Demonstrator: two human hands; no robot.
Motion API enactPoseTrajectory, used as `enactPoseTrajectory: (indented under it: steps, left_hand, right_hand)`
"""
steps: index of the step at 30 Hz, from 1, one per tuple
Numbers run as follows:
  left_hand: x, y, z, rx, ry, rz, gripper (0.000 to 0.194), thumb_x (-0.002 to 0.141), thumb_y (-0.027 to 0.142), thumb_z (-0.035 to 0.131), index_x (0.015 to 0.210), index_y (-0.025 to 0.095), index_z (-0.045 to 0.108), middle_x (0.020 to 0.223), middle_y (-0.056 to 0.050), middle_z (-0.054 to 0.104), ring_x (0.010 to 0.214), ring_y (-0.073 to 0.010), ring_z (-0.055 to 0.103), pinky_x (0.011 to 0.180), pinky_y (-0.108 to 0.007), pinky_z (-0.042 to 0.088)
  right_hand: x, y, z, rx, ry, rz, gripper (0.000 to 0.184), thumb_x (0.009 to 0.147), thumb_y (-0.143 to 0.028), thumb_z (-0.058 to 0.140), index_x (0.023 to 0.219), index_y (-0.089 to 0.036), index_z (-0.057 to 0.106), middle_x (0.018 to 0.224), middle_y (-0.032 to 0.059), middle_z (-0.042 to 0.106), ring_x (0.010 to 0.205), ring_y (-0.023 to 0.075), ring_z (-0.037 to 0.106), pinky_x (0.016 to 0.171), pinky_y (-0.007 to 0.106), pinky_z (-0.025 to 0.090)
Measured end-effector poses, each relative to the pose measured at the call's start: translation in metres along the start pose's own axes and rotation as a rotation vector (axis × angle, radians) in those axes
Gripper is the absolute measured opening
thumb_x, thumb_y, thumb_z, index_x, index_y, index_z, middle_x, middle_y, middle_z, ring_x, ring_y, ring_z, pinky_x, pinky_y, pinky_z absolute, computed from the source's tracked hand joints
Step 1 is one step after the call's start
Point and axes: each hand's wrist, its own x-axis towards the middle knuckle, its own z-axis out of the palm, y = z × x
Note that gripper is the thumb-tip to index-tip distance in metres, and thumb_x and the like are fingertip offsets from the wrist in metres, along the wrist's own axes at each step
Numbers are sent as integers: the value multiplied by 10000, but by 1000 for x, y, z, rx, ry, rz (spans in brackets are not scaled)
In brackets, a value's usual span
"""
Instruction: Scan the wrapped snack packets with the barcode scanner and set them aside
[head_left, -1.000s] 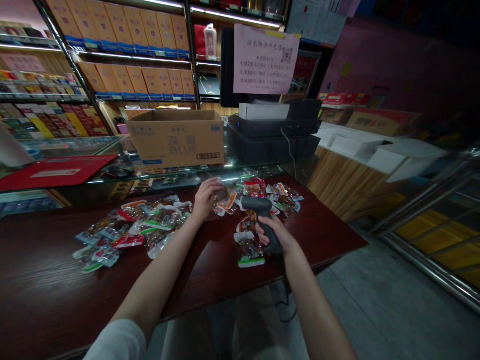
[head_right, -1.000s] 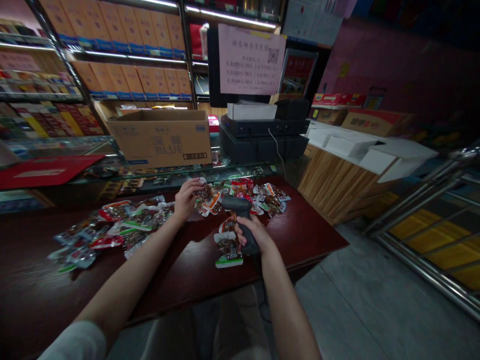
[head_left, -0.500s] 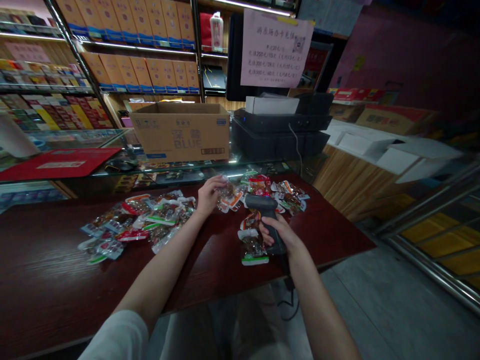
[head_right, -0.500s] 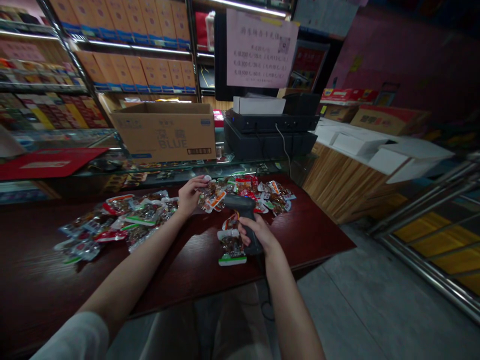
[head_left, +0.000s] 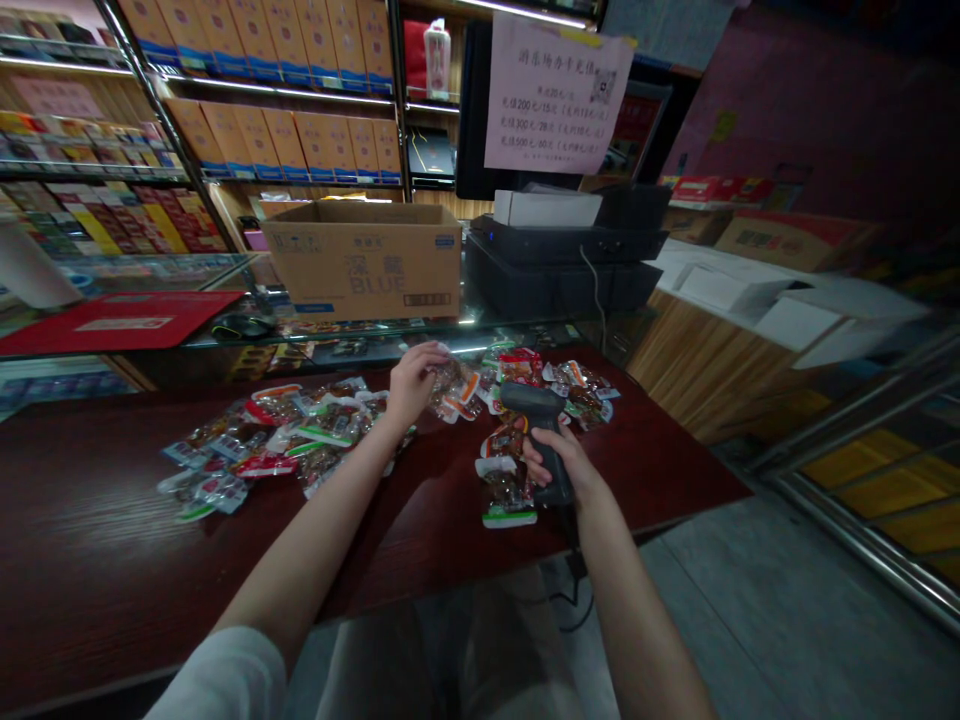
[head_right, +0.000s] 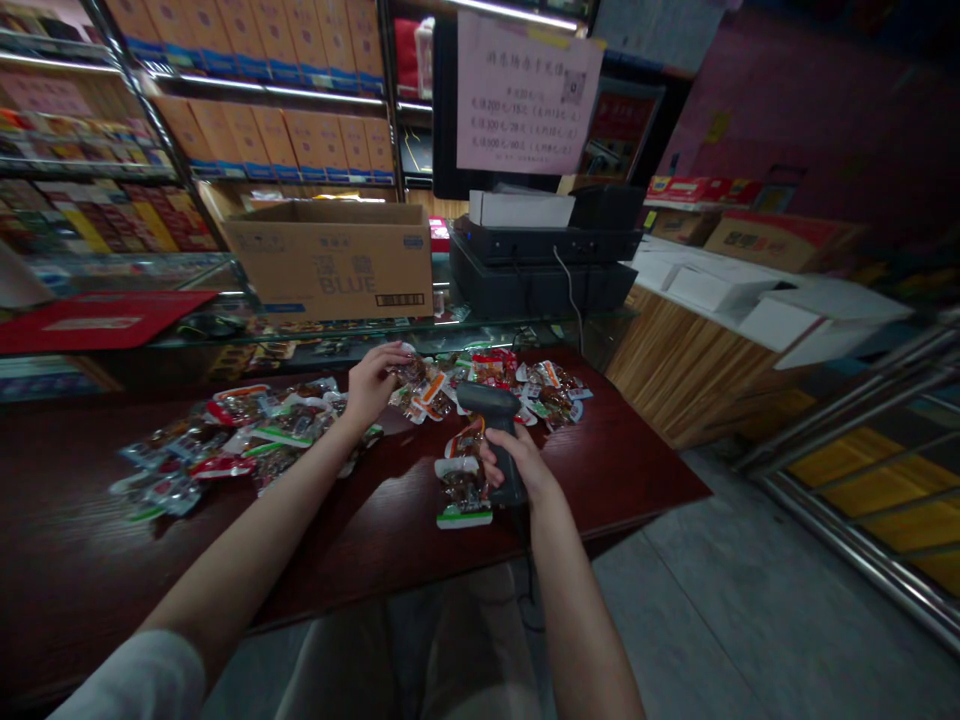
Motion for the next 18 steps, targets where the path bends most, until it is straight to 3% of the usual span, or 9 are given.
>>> enactPoseTrajectory:
  steps: [5, 10, 13, 18]
  left_hand:
    - [6, -5, -52, 238, -83, -16, 324, 701, 40, 472, 875, 195, 698, 1010, -68, 718, 1161, -240, 599, 1046, -453, 462]
    - [-21, -13, -110, 369, -160, -26, 311, 751, 111, 494, 951, 220, 705, 1083, -81, 694, 1206, -273, 574, 1053, -487, 460]
    - [-45, -13, -128, 431, -171, -70, 314, 769, 143, 497, 995, 222, 701, 1098, -96, 679, 1236, -294, 550, 1048, -496, 467]
    - [-74, -10, -140, 516, -214, -150, 297, 805, 300, 563, 1058, 193, 674, 1109, -126, 657, 1225, -334, 543, 1049, -509, 453]
  right_hand:
    - [1, -3, -1, 37, 27, -33, 329, 778, -410, 645, 984, -202, 497, 523, -108, 463, 300, 41, 334, 331, 188, 306]
    - [1, -3, 0, 38, 42, -43, 319, 776, -391, 655, 986, -206, 503, 527, -101, 464, 307, 47, 340, 330, 190, 291]
    - [3, -2, -2, 29, 21, -32, 330, 781, -391, 651, 1015, -205, 511, 530, -97, 470, 308, 55, 341, 326, 197, 296]
    - [12, -4, 5, 21, 54, -39, 336, 754, -407, 669, 975, -204, 518, 514, -100, 459, 305, 50, 327, 322, 189, 288]
